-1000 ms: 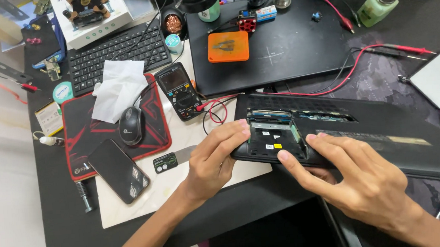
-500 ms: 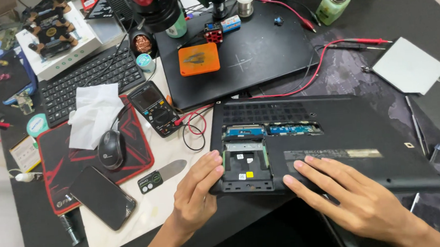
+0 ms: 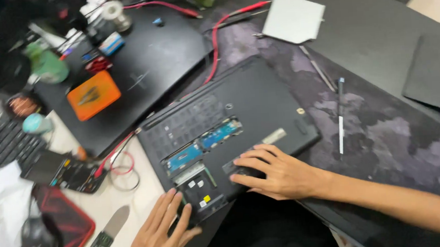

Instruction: The person removes the bottom cover of a laptop using a prying tool, then uses a screwdriver to remove screws from the internal components. They reattach the cover, secure it with screws, and handle a hard drive caddy and other small parts on the workbench.

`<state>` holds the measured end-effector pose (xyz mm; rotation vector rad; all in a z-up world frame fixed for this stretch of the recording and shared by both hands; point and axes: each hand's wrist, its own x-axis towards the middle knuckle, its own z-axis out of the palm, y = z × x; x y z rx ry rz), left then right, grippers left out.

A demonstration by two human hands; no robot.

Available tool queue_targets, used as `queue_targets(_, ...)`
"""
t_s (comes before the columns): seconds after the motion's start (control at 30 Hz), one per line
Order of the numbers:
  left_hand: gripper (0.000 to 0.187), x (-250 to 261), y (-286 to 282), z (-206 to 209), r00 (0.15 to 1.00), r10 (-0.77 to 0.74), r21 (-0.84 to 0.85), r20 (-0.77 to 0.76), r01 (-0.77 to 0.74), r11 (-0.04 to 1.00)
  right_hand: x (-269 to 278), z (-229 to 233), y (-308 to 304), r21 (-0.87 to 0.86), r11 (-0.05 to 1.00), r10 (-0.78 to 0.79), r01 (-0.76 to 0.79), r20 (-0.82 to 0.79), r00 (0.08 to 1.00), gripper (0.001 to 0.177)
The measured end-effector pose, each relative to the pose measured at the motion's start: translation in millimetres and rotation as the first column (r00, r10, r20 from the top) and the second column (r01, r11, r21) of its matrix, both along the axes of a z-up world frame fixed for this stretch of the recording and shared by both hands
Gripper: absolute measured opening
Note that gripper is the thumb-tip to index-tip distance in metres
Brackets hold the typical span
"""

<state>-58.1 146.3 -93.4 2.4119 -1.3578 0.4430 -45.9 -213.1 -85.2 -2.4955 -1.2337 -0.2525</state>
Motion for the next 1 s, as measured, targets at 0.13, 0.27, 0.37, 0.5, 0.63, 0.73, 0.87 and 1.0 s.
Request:
queue_targets(0.13, 0.071, 25, 2, -24, 0.997, 0.025, -0.069, -0.073, -0.03, 0.997, 6, -17, -12, -0.029, 0.999, -0.026, 0.028, 0.047, 0.999, 0.053)
queue_targets(0.27, 0.076, 56, -46, -7, 0.994, 0.003, -0.031, -0.109, -0.007, 1.0, 2, -12, -29, 0.034, 0.996, -0.083, 0.082, 0.037, 0.996, 0.055)
queue_targets(0.37, 0.069, 76, -89, -5, 0.988, -0.085, -0.017, -0.128, 0.084, 0.996, -13, 9, -64, 0.046, 0.987, -0.153, 0.151, 0.04, 0.987, 0.059)
queue_targets(0.5, 0.061, 94, -136, -7, 0.957, -0.262, -0.062, -0.125, 0.256, 0.965, -50, 48, -139, 0.116, 0.808, -0.583, 0.578, 0.011, 0.812, 0.051)
queue_targets(0.63, 0.058, 102, -188, 12, 0.936, -0.296, -0.067, -0.19, 0.288, 0.955, -90, 50, -205, 0.198, 0.492, -0.857, 0.848, -0.062, 0.512, 0.044)
queue_targets(0.73, 0.067, 110, -232, 27, 0.926, -0.308, -0.032, -0.218, 0.308, 0.951, -115, 25, -236, 0.213, 0.288, -0.949, 0.933, -0.069, 0.309, 0.031)
queue_targets(0.87, 0.075, 127, -280, 32, 0.933, -0.292, 0.025, -0.211, 0.304, 0.952, -107, -3, -256, 0.265, 0.255, -0.952, 0.93, -0.098, 0.289, 0.021)
queue_targets(1.0, 0.076, 138, -313, 26, 0.917, -0.321, 0.037, -0.237, 0.339, 0.94, -104, -13, -246, 0.212, 0.284, -0.954, 0.935, -0.035, 0.297, 0.014)
